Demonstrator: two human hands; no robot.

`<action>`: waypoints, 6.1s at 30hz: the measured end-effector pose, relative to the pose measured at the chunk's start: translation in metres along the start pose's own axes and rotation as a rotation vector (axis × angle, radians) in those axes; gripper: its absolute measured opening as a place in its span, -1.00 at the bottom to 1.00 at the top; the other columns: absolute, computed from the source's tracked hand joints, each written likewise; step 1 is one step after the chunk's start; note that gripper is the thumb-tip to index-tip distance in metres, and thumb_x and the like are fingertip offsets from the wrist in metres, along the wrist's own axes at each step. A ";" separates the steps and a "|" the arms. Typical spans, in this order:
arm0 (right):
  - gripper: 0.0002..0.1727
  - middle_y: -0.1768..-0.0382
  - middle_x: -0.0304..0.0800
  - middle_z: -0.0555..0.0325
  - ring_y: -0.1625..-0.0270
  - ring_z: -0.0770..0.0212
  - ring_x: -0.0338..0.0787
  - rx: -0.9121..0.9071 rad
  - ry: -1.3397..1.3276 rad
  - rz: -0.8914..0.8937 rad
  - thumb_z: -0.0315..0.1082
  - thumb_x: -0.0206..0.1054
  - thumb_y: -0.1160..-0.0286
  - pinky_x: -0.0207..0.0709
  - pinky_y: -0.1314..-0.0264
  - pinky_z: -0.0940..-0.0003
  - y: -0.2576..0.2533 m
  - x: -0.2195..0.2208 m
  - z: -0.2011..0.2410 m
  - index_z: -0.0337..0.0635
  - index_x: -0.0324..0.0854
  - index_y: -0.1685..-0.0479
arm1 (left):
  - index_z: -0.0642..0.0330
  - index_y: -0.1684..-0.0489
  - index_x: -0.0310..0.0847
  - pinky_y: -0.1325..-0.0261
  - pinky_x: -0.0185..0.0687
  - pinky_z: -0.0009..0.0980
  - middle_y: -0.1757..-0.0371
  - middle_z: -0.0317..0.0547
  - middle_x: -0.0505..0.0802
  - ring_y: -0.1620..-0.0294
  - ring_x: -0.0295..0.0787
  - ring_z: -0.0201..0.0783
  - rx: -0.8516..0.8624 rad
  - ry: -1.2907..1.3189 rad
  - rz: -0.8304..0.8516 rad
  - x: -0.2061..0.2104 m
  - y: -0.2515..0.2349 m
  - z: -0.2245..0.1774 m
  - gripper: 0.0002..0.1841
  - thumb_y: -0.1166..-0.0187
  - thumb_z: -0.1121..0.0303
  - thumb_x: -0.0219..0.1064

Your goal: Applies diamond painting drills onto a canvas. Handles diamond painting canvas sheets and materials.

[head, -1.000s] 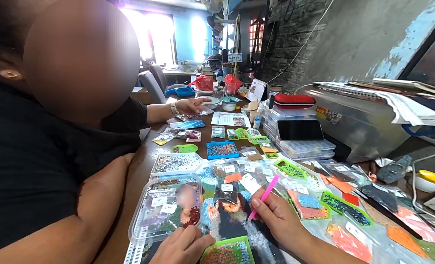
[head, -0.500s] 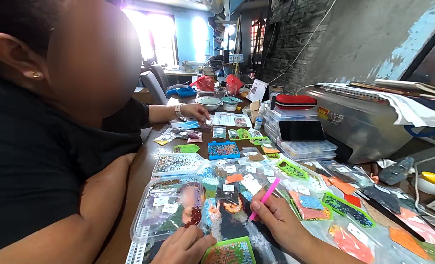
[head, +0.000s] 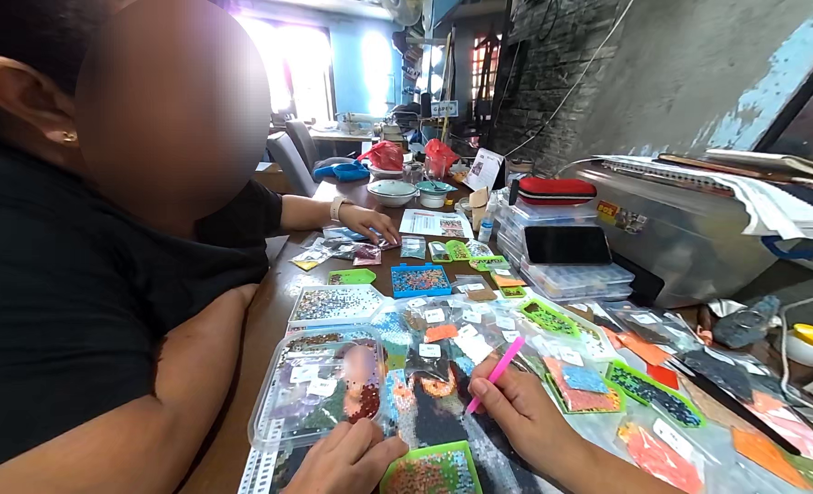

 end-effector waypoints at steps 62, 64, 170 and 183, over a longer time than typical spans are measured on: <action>-0.70 0.40 0.61 0.46 0.40 0.68 0.54 0.075 -0.155 -0.128 -0.21 0.06 -0.79 0.44 0.36 0.73 0.006 -0.009 0.001 -0.08 0.61 0.29 | 0.25 -0.30 0.74 -0.15 0.62 0.18 -0.08 0.30 0.79 -0.09 0.73 0.30 0.004 -0.042 0.003 0.002 -0.002 -0.001 -0.49 -0.46 0.12 0.52; -0.70 0.42 0.61 0.46 0.41 0.69 0.53 0.077 -0.145 -0.135 -0.21 0.07 -0.78 0.42 0.37 0.73 0.006 -0.009 0.000 -0.08 0.61 0.30 | 0.26 -0.31 0.73 -0.15 0.61 0.19 -0.08 0.32 0.78 -0.08 0.72 0.31 0.001 -0.035 0.010 0.002 -0.002 -0.001 -0.49 -0.46 0.13 0.52; -0.62 0.41 0.68 0.24 0.36 0.64 0.64 -0.149 -0.132 0.088 -0.11 0.06 -0.86 0.55 0.24 0.73 0.008 0.024 0.035 -0.25 0.59 0.13 | 0.23 -0.21 0.77 0.03 0.67 0.09 0.04 0.24 0.81 0.05 0.76 0.22 0.124 -0.055 -0.149 0.000 0.000 -0.005 -0.53 -0.43 0.12 0.53; -0.62 0.31 0.76 0.10 0.23 0.55 0.74 -0.197 -0.117 0.179 -0.15 0.09 -0.85 0.62 0.08 0.67 0.010 0.036 0.047 -0.32 0.62 0.12 | 0.21 -0.21 0.77 0.05 0.67 0.08 0.05 0.21 0.80 0.05 0.76 0.22 0.131 -0.073 -0.159 0.001 0.000 -0.004 -0.53 -0.42 0.10 0.53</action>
Point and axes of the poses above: each hand's wrist, its own y-axis away from the middle knuckle, its own x-axis out of the palm, z = x × y, the point moved 10 cm from there along -y, towards the middle knuckle
